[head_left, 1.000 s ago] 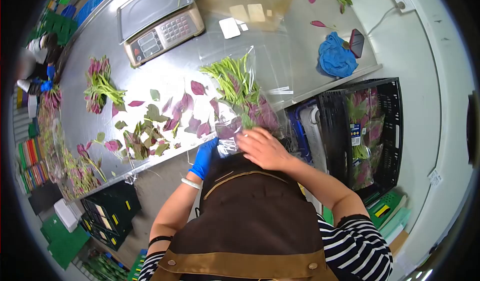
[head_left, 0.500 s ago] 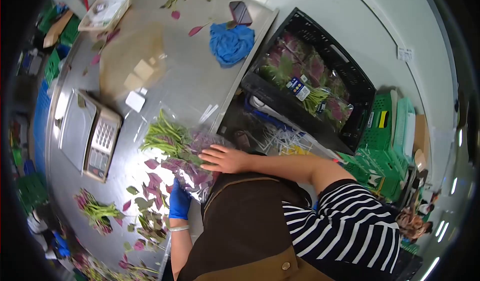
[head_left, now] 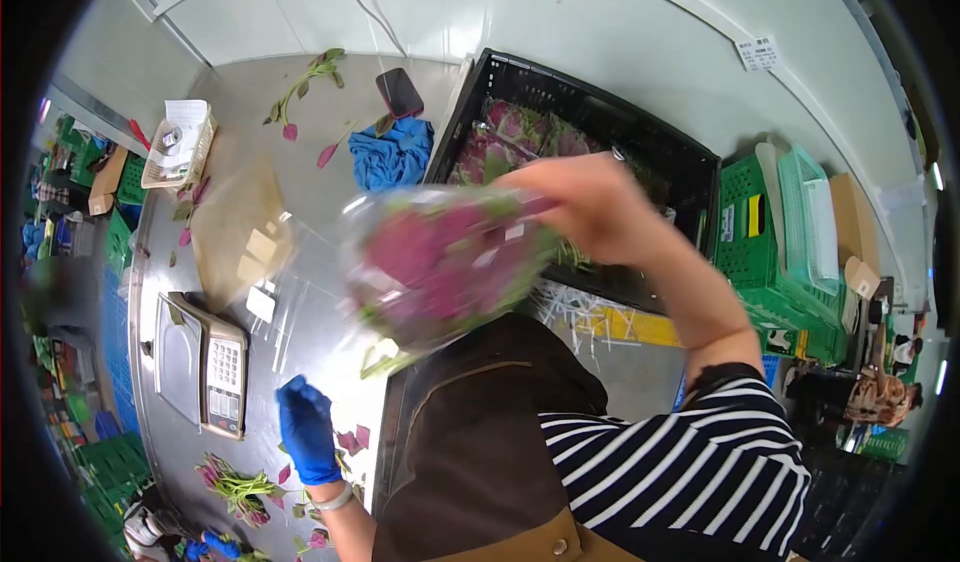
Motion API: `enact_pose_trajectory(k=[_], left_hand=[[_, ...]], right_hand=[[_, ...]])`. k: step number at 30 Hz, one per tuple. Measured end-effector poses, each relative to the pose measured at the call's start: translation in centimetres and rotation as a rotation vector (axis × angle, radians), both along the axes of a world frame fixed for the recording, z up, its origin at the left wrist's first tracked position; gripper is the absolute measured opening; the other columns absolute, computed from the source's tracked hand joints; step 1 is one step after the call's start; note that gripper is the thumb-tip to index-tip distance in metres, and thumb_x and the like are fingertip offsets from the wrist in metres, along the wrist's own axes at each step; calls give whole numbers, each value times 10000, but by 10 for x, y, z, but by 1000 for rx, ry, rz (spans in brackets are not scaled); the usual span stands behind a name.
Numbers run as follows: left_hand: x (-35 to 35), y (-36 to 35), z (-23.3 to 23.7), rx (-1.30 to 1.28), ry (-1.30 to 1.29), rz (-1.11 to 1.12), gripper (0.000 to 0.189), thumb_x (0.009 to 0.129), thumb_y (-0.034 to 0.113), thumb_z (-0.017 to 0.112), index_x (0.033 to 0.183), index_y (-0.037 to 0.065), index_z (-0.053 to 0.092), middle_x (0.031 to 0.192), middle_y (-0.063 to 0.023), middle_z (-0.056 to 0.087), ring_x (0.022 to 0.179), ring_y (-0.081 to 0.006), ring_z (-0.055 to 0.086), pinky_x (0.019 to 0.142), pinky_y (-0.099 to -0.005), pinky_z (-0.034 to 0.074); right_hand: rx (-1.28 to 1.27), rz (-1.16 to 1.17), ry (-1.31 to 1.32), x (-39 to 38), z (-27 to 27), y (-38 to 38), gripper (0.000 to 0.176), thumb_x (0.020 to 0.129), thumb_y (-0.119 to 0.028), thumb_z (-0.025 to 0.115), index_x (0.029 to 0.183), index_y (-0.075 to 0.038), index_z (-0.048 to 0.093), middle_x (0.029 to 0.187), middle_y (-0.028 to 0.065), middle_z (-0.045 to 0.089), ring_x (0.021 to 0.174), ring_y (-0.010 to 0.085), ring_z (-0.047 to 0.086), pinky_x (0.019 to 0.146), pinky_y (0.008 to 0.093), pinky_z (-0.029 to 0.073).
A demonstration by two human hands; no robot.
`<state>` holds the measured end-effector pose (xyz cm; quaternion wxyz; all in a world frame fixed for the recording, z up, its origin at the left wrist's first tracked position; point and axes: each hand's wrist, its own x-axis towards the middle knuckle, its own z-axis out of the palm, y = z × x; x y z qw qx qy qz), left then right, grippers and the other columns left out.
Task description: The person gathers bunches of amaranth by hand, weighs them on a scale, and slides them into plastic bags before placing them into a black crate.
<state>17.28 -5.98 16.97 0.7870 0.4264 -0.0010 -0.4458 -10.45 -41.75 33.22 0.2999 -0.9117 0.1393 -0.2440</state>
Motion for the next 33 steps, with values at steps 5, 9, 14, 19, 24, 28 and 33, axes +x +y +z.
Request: enact_pose_trajectory(k=[5,9,14,19,24,28,33], left_hand=[[-31,-20,-49,125,88,-71,314,968,211,457,1173,-11,544,929,-73,615,778,-138,548,701,-238,436],[-52,-17,-82,190,73,-99,326,959,220,463,1193,6,541,971,-75,630,780,-140,552,691,-252,437],[-76,0,-113,349,154,-48,329,937,224,493,1194,24,537,984,-79,626,802,-153,553,732,-266,445],[-97,28,-98,156,230,9,262,921,245,505,1063,47,601,993,-56,635,883,-160,558,797,-289,446],[-112,99,-126,268,249,266,273,920,243,504,1076,38,596,1000,-66,635,869,-166,567,788,-280,448],[-114,154,-127,241,294,457,278,927,239,495,1083,32,594,995,-74,632,840,-164,562,762,-271,443],[-106,271,-142,224,390,627,291,927,232,505,1142,49,577,939,-44,616,814,-135,519,710,-260,411]], right_hand=[[-139,-116,167,-94,58,-45,320,657,87,587,967,18,631,842,143,654,765,315,646,691,344,505],[-21,-277,352,-151,54,-86,275,722,65,575,989,30,631,860,152,651,778,264,631,711,307,484],[256,-518,507,-206,2,-184,238,817,-71,608,1031,34,628,877,64,657,820,144,583,732,278,459],[-619,-540,743,-224,-126,-272,342,855,-94,561,1190,-27,564,1176,148,591,1109,316,536,968,410,403],[-239,-29,509,-28,-165,-133,310,866,-116,534,1150,3,568,1146,156,587,1113,309,526,982,385,384],[-387,482,441,97,-176,20,278,805,-143,623,1050,-12,609,1119,153,590,1097,320,521,943,392,412],[-136,644,382,208,-251,168,308,830,-198,615,1096,-46,593,1164,128,564,1126,306,505,951,394,415]])
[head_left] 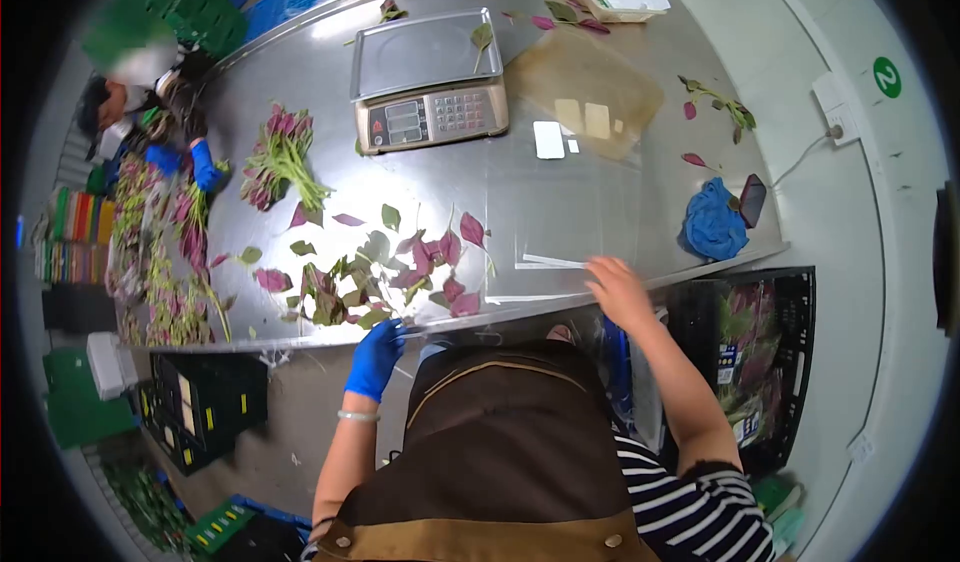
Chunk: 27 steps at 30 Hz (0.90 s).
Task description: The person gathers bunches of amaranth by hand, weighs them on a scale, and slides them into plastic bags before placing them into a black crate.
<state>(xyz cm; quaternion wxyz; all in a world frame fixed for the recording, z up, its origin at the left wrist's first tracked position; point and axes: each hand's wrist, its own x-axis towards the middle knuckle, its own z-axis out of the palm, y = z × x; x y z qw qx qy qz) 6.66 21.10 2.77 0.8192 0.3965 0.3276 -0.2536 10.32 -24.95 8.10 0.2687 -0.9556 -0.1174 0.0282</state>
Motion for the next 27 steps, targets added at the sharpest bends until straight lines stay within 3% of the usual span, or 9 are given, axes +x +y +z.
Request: enact_pose_trajectory(k=[6,9,11,14,15,18,22,25,27], left_hand=[[34,158,-19,93,-105,98,286,945,260,496,1160,85,567,955,16,608,792,-91,515,678,-224,387],[59,212,0,170,-86,165,279,940,235,489,1160,81,563,979,4,598,805,-94,521,688,-226,399],[81,236,-1,289,-57,179,296,924,228,499,1172,81,565,1014,-18,605,821,-104,529,711,-230,420],[128,269,-21,304,-177,113,308,924,231,514,1163,50,585,1012,-43,622,805,-117,557,730,-225,441],[150,257,1,424,-284,124,263,956,157,440,1118,18,594,1054,-93,637,949,-173,614,824,-290,484],[216,252,-10,289,-387,142,346,962,121,427,1249,-64,486,1163,-213,576,1051,-306,602,950,-384,481],[290,219,-44,165,-262,169,321,928,190,542,1195,13,563,1043,-78,639,943,-181,613,818,-292,487],[330,199,-54,59,-126,162,298,872,266,639,1065,42,607,942,-47,633,837,-133,593,724,-285,477],[345,200,-41,120,-84,111,310,849,270,669,1045,36,614,915,-49,639,823,-128,599,708,-288,479]], right_hand=[[-390,-293,-6,69,-84,95,483,833,-316,623,1249,-97,507,1286,136,483,1256,325,394,1020,451,337],[-252,-430,297,89,-81,84,504,812,-321,641,1245,-101,511,1241,160,512,1216,350,430,1008,460,351],[-438,-420,269,105,-69,107,485,807,-279,641,1236,-91,517,1212,163,536,1164,357,470,999,449,362],[-196,-241,21,143,-69,192,448,810,-227,629,1220,-76,529,1214,151,545,1132,362,491,997,439,362],[-66,-152,50,160,-60,233,431,811,-208,626,1208,-66,537,1212,153,548,1128,357,495,997,433,364],[285,39,118,220,-43,367,398,815,-185,630,1180,-44,555,1162,164,579,1105,343,516,976,410,390],[715,-102,301,306,-108,482,335,820,-158,632,1114,-5,584,1007,151,648,909,264,619,848,346,465],[681,-103,704,343,-123,522,294,817,-125,624,1076,10,590,937,129,650,853,193,620,780,318,472],[580,-4,651,349,-133,532,277,818,-104,611,1067,14,585,917,113,642,842,164,603,760,305,465]])
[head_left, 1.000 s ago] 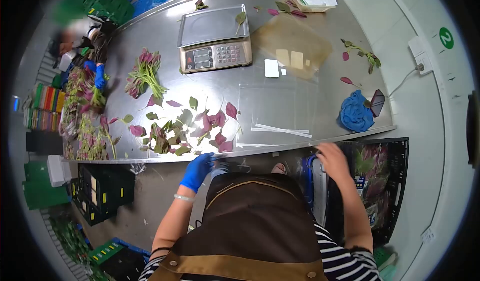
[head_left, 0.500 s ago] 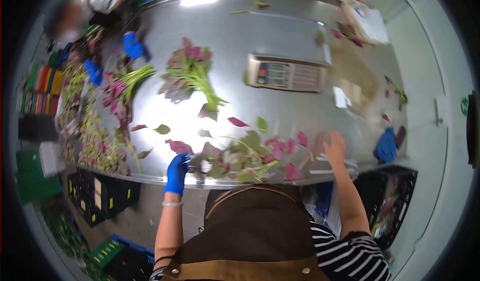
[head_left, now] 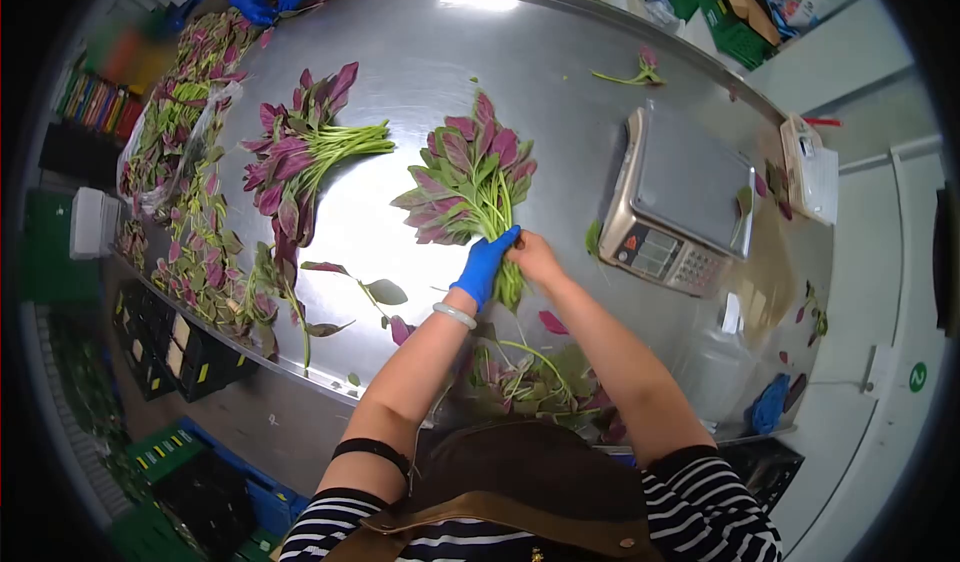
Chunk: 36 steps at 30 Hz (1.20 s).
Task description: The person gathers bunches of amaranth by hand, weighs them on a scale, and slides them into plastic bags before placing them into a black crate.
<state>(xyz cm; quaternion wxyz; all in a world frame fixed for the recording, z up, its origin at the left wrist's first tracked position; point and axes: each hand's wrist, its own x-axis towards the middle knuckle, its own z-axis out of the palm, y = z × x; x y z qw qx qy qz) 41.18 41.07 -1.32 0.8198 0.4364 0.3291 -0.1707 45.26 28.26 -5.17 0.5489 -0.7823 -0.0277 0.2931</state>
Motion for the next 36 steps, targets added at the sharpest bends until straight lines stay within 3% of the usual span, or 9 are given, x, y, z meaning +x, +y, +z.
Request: enact_pose_trajectory(k=[5,10,14,17,20,23,27,31,36], left_hand=[[-8,-8,66,513,-425,92,344,819,253,703,1032,-4,617,867,-55,653,785,-121,603,705,-302,492],[-31,-7,10,916,-245,-512,328,820,254,592,994,-24,601,861,-281,629,813,-353,650,692,-402,511],[-59,5,11,1254,-347,-658,212,795,184,586,896,1,550,741,-215,639,707,-382,651,586,-464,513],[-65,8,19,1252,-349,-636,194,802,162,576,914,6,559,758,-220,642,732,-386,648,599,-460,515],[-66,17,36,1223,-401,-490,166,838,162,569,916,17,578,744,-182,646,677,-340,657,606,-428,509],[-74,50,73,618,-275,55,243,875,212,589,1021,18,587,687,-147,620,634,-244,648,587,-372,496],[-110,93,94,297,-252,587,271,932,195,541,1115,-4,557,730,-34,568,625,-117,516,590,-263,445],[-135,112,101,360,-224,900,271,960,175,495,1160,-9,504,761,-11,534,662,-79,492,595,-231,408],[-158,124,95,447,-138,1145,297,970,185,481,1197,-5,460,747,-15,508,660,-75,486,626,-220,397]], right_hand=[[484,-208,34,-38,105,10,230,853,-81,580,1063,11,579,885,79,637,833,119,570,774,267,449],[-2,43,147,-77,75,-5,196,878,-68,569,1054,14,594,914,62,640,859,111,585,783,273,460],[-344,320,-244,-85,97,-14,165,867,-81,583,1008,-6,623,899,141,641,836,204,629,756,313,477],[-212,255,-192,-74,127,-7,151,852,-68,594,983,0,627,892,149,638,794,262,623,723,320,481],[-128,297,-420,-62,149,4,138,845,-45,592,970,-4,631,890,132,644,794,265,624,723,319,481],[-110,228,-835,-46,190,25,117,835,-25,589,938,3,639,893,120,651,807,275,624,740,320,480],[-43,275,-836,-2,193,66,266,788,-47,636,1048,-3,604,1031,149,624,974,322,580,846,363,456],[-223,657,-980,56,153,161,680,709,-127,721,1302,3,414,1299,201,466,1211,357,420,1011,411,363],[-273,690,-1166,110,83,284,811,644,-147,765,1321,44,362,1258,212,476,1202,343,430,1042,421,321]])
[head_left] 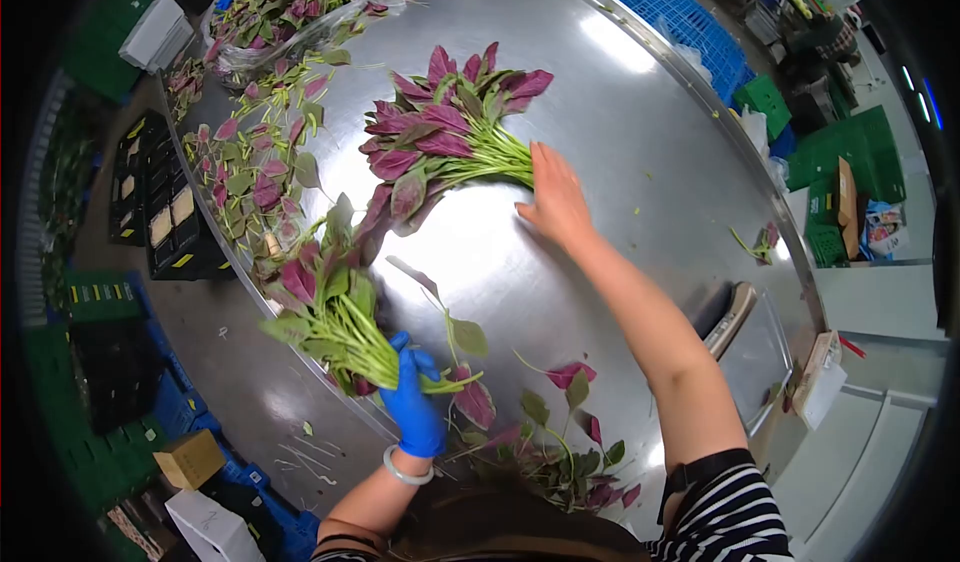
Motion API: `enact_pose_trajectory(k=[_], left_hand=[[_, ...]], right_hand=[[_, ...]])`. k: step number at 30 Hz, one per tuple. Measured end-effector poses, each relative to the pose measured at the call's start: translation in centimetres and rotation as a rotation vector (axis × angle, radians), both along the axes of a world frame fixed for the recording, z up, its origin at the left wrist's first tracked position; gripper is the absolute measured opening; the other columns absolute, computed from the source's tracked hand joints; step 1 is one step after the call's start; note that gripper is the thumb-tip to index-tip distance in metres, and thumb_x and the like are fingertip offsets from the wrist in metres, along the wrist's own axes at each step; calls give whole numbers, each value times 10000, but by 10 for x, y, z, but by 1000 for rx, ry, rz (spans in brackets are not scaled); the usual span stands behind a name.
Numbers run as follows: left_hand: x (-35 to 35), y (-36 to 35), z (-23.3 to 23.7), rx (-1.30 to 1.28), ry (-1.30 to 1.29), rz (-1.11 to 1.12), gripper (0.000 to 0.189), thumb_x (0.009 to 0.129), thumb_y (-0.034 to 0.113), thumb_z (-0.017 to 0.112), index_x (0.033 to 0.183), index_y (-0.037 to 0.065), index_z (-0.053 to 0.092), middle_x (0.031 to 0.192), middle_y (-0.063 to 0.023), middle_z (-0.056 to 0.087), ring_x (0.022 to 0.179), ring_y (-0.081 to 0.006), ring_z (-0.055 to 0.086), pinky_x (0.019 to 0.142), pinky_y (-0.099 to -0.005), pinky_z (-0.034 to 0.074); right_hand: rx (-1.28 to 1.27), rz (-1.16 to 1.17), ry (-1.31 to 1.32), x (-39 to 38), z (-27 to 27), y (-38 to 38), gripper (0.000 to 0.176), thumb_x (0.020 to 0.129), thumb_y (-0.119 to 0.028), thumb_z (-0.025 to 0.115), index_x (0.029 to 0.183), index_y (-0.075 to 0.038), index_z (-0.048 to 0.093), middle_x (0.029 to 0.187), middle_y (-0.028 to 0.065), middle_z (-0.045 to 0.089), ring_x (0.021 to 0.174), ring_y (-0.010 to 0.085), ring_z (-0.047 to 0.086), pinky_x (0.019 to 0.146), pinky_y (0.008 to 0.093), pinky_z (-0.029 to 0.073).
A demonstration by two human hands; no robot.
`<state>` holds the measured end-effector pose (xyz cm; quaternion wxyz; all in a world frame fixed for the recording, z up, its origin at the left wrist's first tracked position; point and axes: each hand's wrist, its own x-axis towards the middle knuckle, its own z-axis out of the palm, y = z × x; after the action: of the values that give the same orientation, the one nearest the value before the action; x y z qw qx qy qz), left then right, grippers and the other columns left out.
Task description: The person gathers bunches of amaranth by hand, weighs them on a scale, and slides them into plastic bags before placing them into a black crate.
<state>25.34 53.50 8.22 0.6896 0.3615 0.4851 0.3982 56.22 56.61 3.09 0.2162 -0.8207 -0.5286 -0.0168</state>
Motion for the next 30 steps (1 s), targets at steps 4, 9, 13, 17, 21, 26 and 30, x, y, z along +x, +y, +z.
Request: enact_pose_trajectory(k=[4,9,13,17,21,26,30], left_hand=[[1,8,-1,27,78,-5,282,973,194,476,1169,-9,469,753,-21,519,665,-74,486,633,-217,397],[20,15,0,45,69,-26,283,974,198,476,1165,-10,472,760,-26,533,665,-76,487,638,-219,405],[31,23,7,94,35,-37,284,970,183,482,1174,-14,471,759,-25,536,671,-80,493,644,-219,411],[46,-4,10,10,-46,-271,277,967,177,485,1166,-15,485,776,-28,549,681,-83,499,655,-217,418],[47,-58,-22,-270,-94,-501,303,944,166,520,1190,-9,497,821,-39,587,689,-95,520,642,-228,428],[41,-90,-55,-481,-14,-642,278,937,189,546,1162,25,545,830,-22,598,677,-93,522,624,-226,422],[48,-91,-41,-386,-21,-566,266,941,170,539,1166,27,528,808,-18,596,652,-83,512,592,-225,420]], right_hand=[[-148,-51,-28,26,-46,48,679,632,-115,738,1235,4,448,1019,143,592,968,294,562,869,418,443],[-156,-60,420,21,-47,27,358,725,-110,662,1034,-15,508,663,77,554,581,229,576,572,368,488],[329,-204,1864,1,42,-49,285,802,-66,564,1072,-16,487,621,23,454,512,133,479,486,305,426],[513,-229,2355,-61,71,-174,290,845,-110,500,1116,-13,472,660,25,431,531,121,426,516,277,375],[681,-363,2535,-120,30,-239,315,851,-131,482,1140,-9,465,676,26,411,552,119,401,548,265,364],[782,-467,2637,-160,-18,-279,406,837,-124,454,1220,8,439,694,29,407,561,110,396,543,259,355],[824,-284,2614,-159,-14,-286,480,830,-136,438,1284,17,408,705,32,412,550,106,392,541,257,353]])
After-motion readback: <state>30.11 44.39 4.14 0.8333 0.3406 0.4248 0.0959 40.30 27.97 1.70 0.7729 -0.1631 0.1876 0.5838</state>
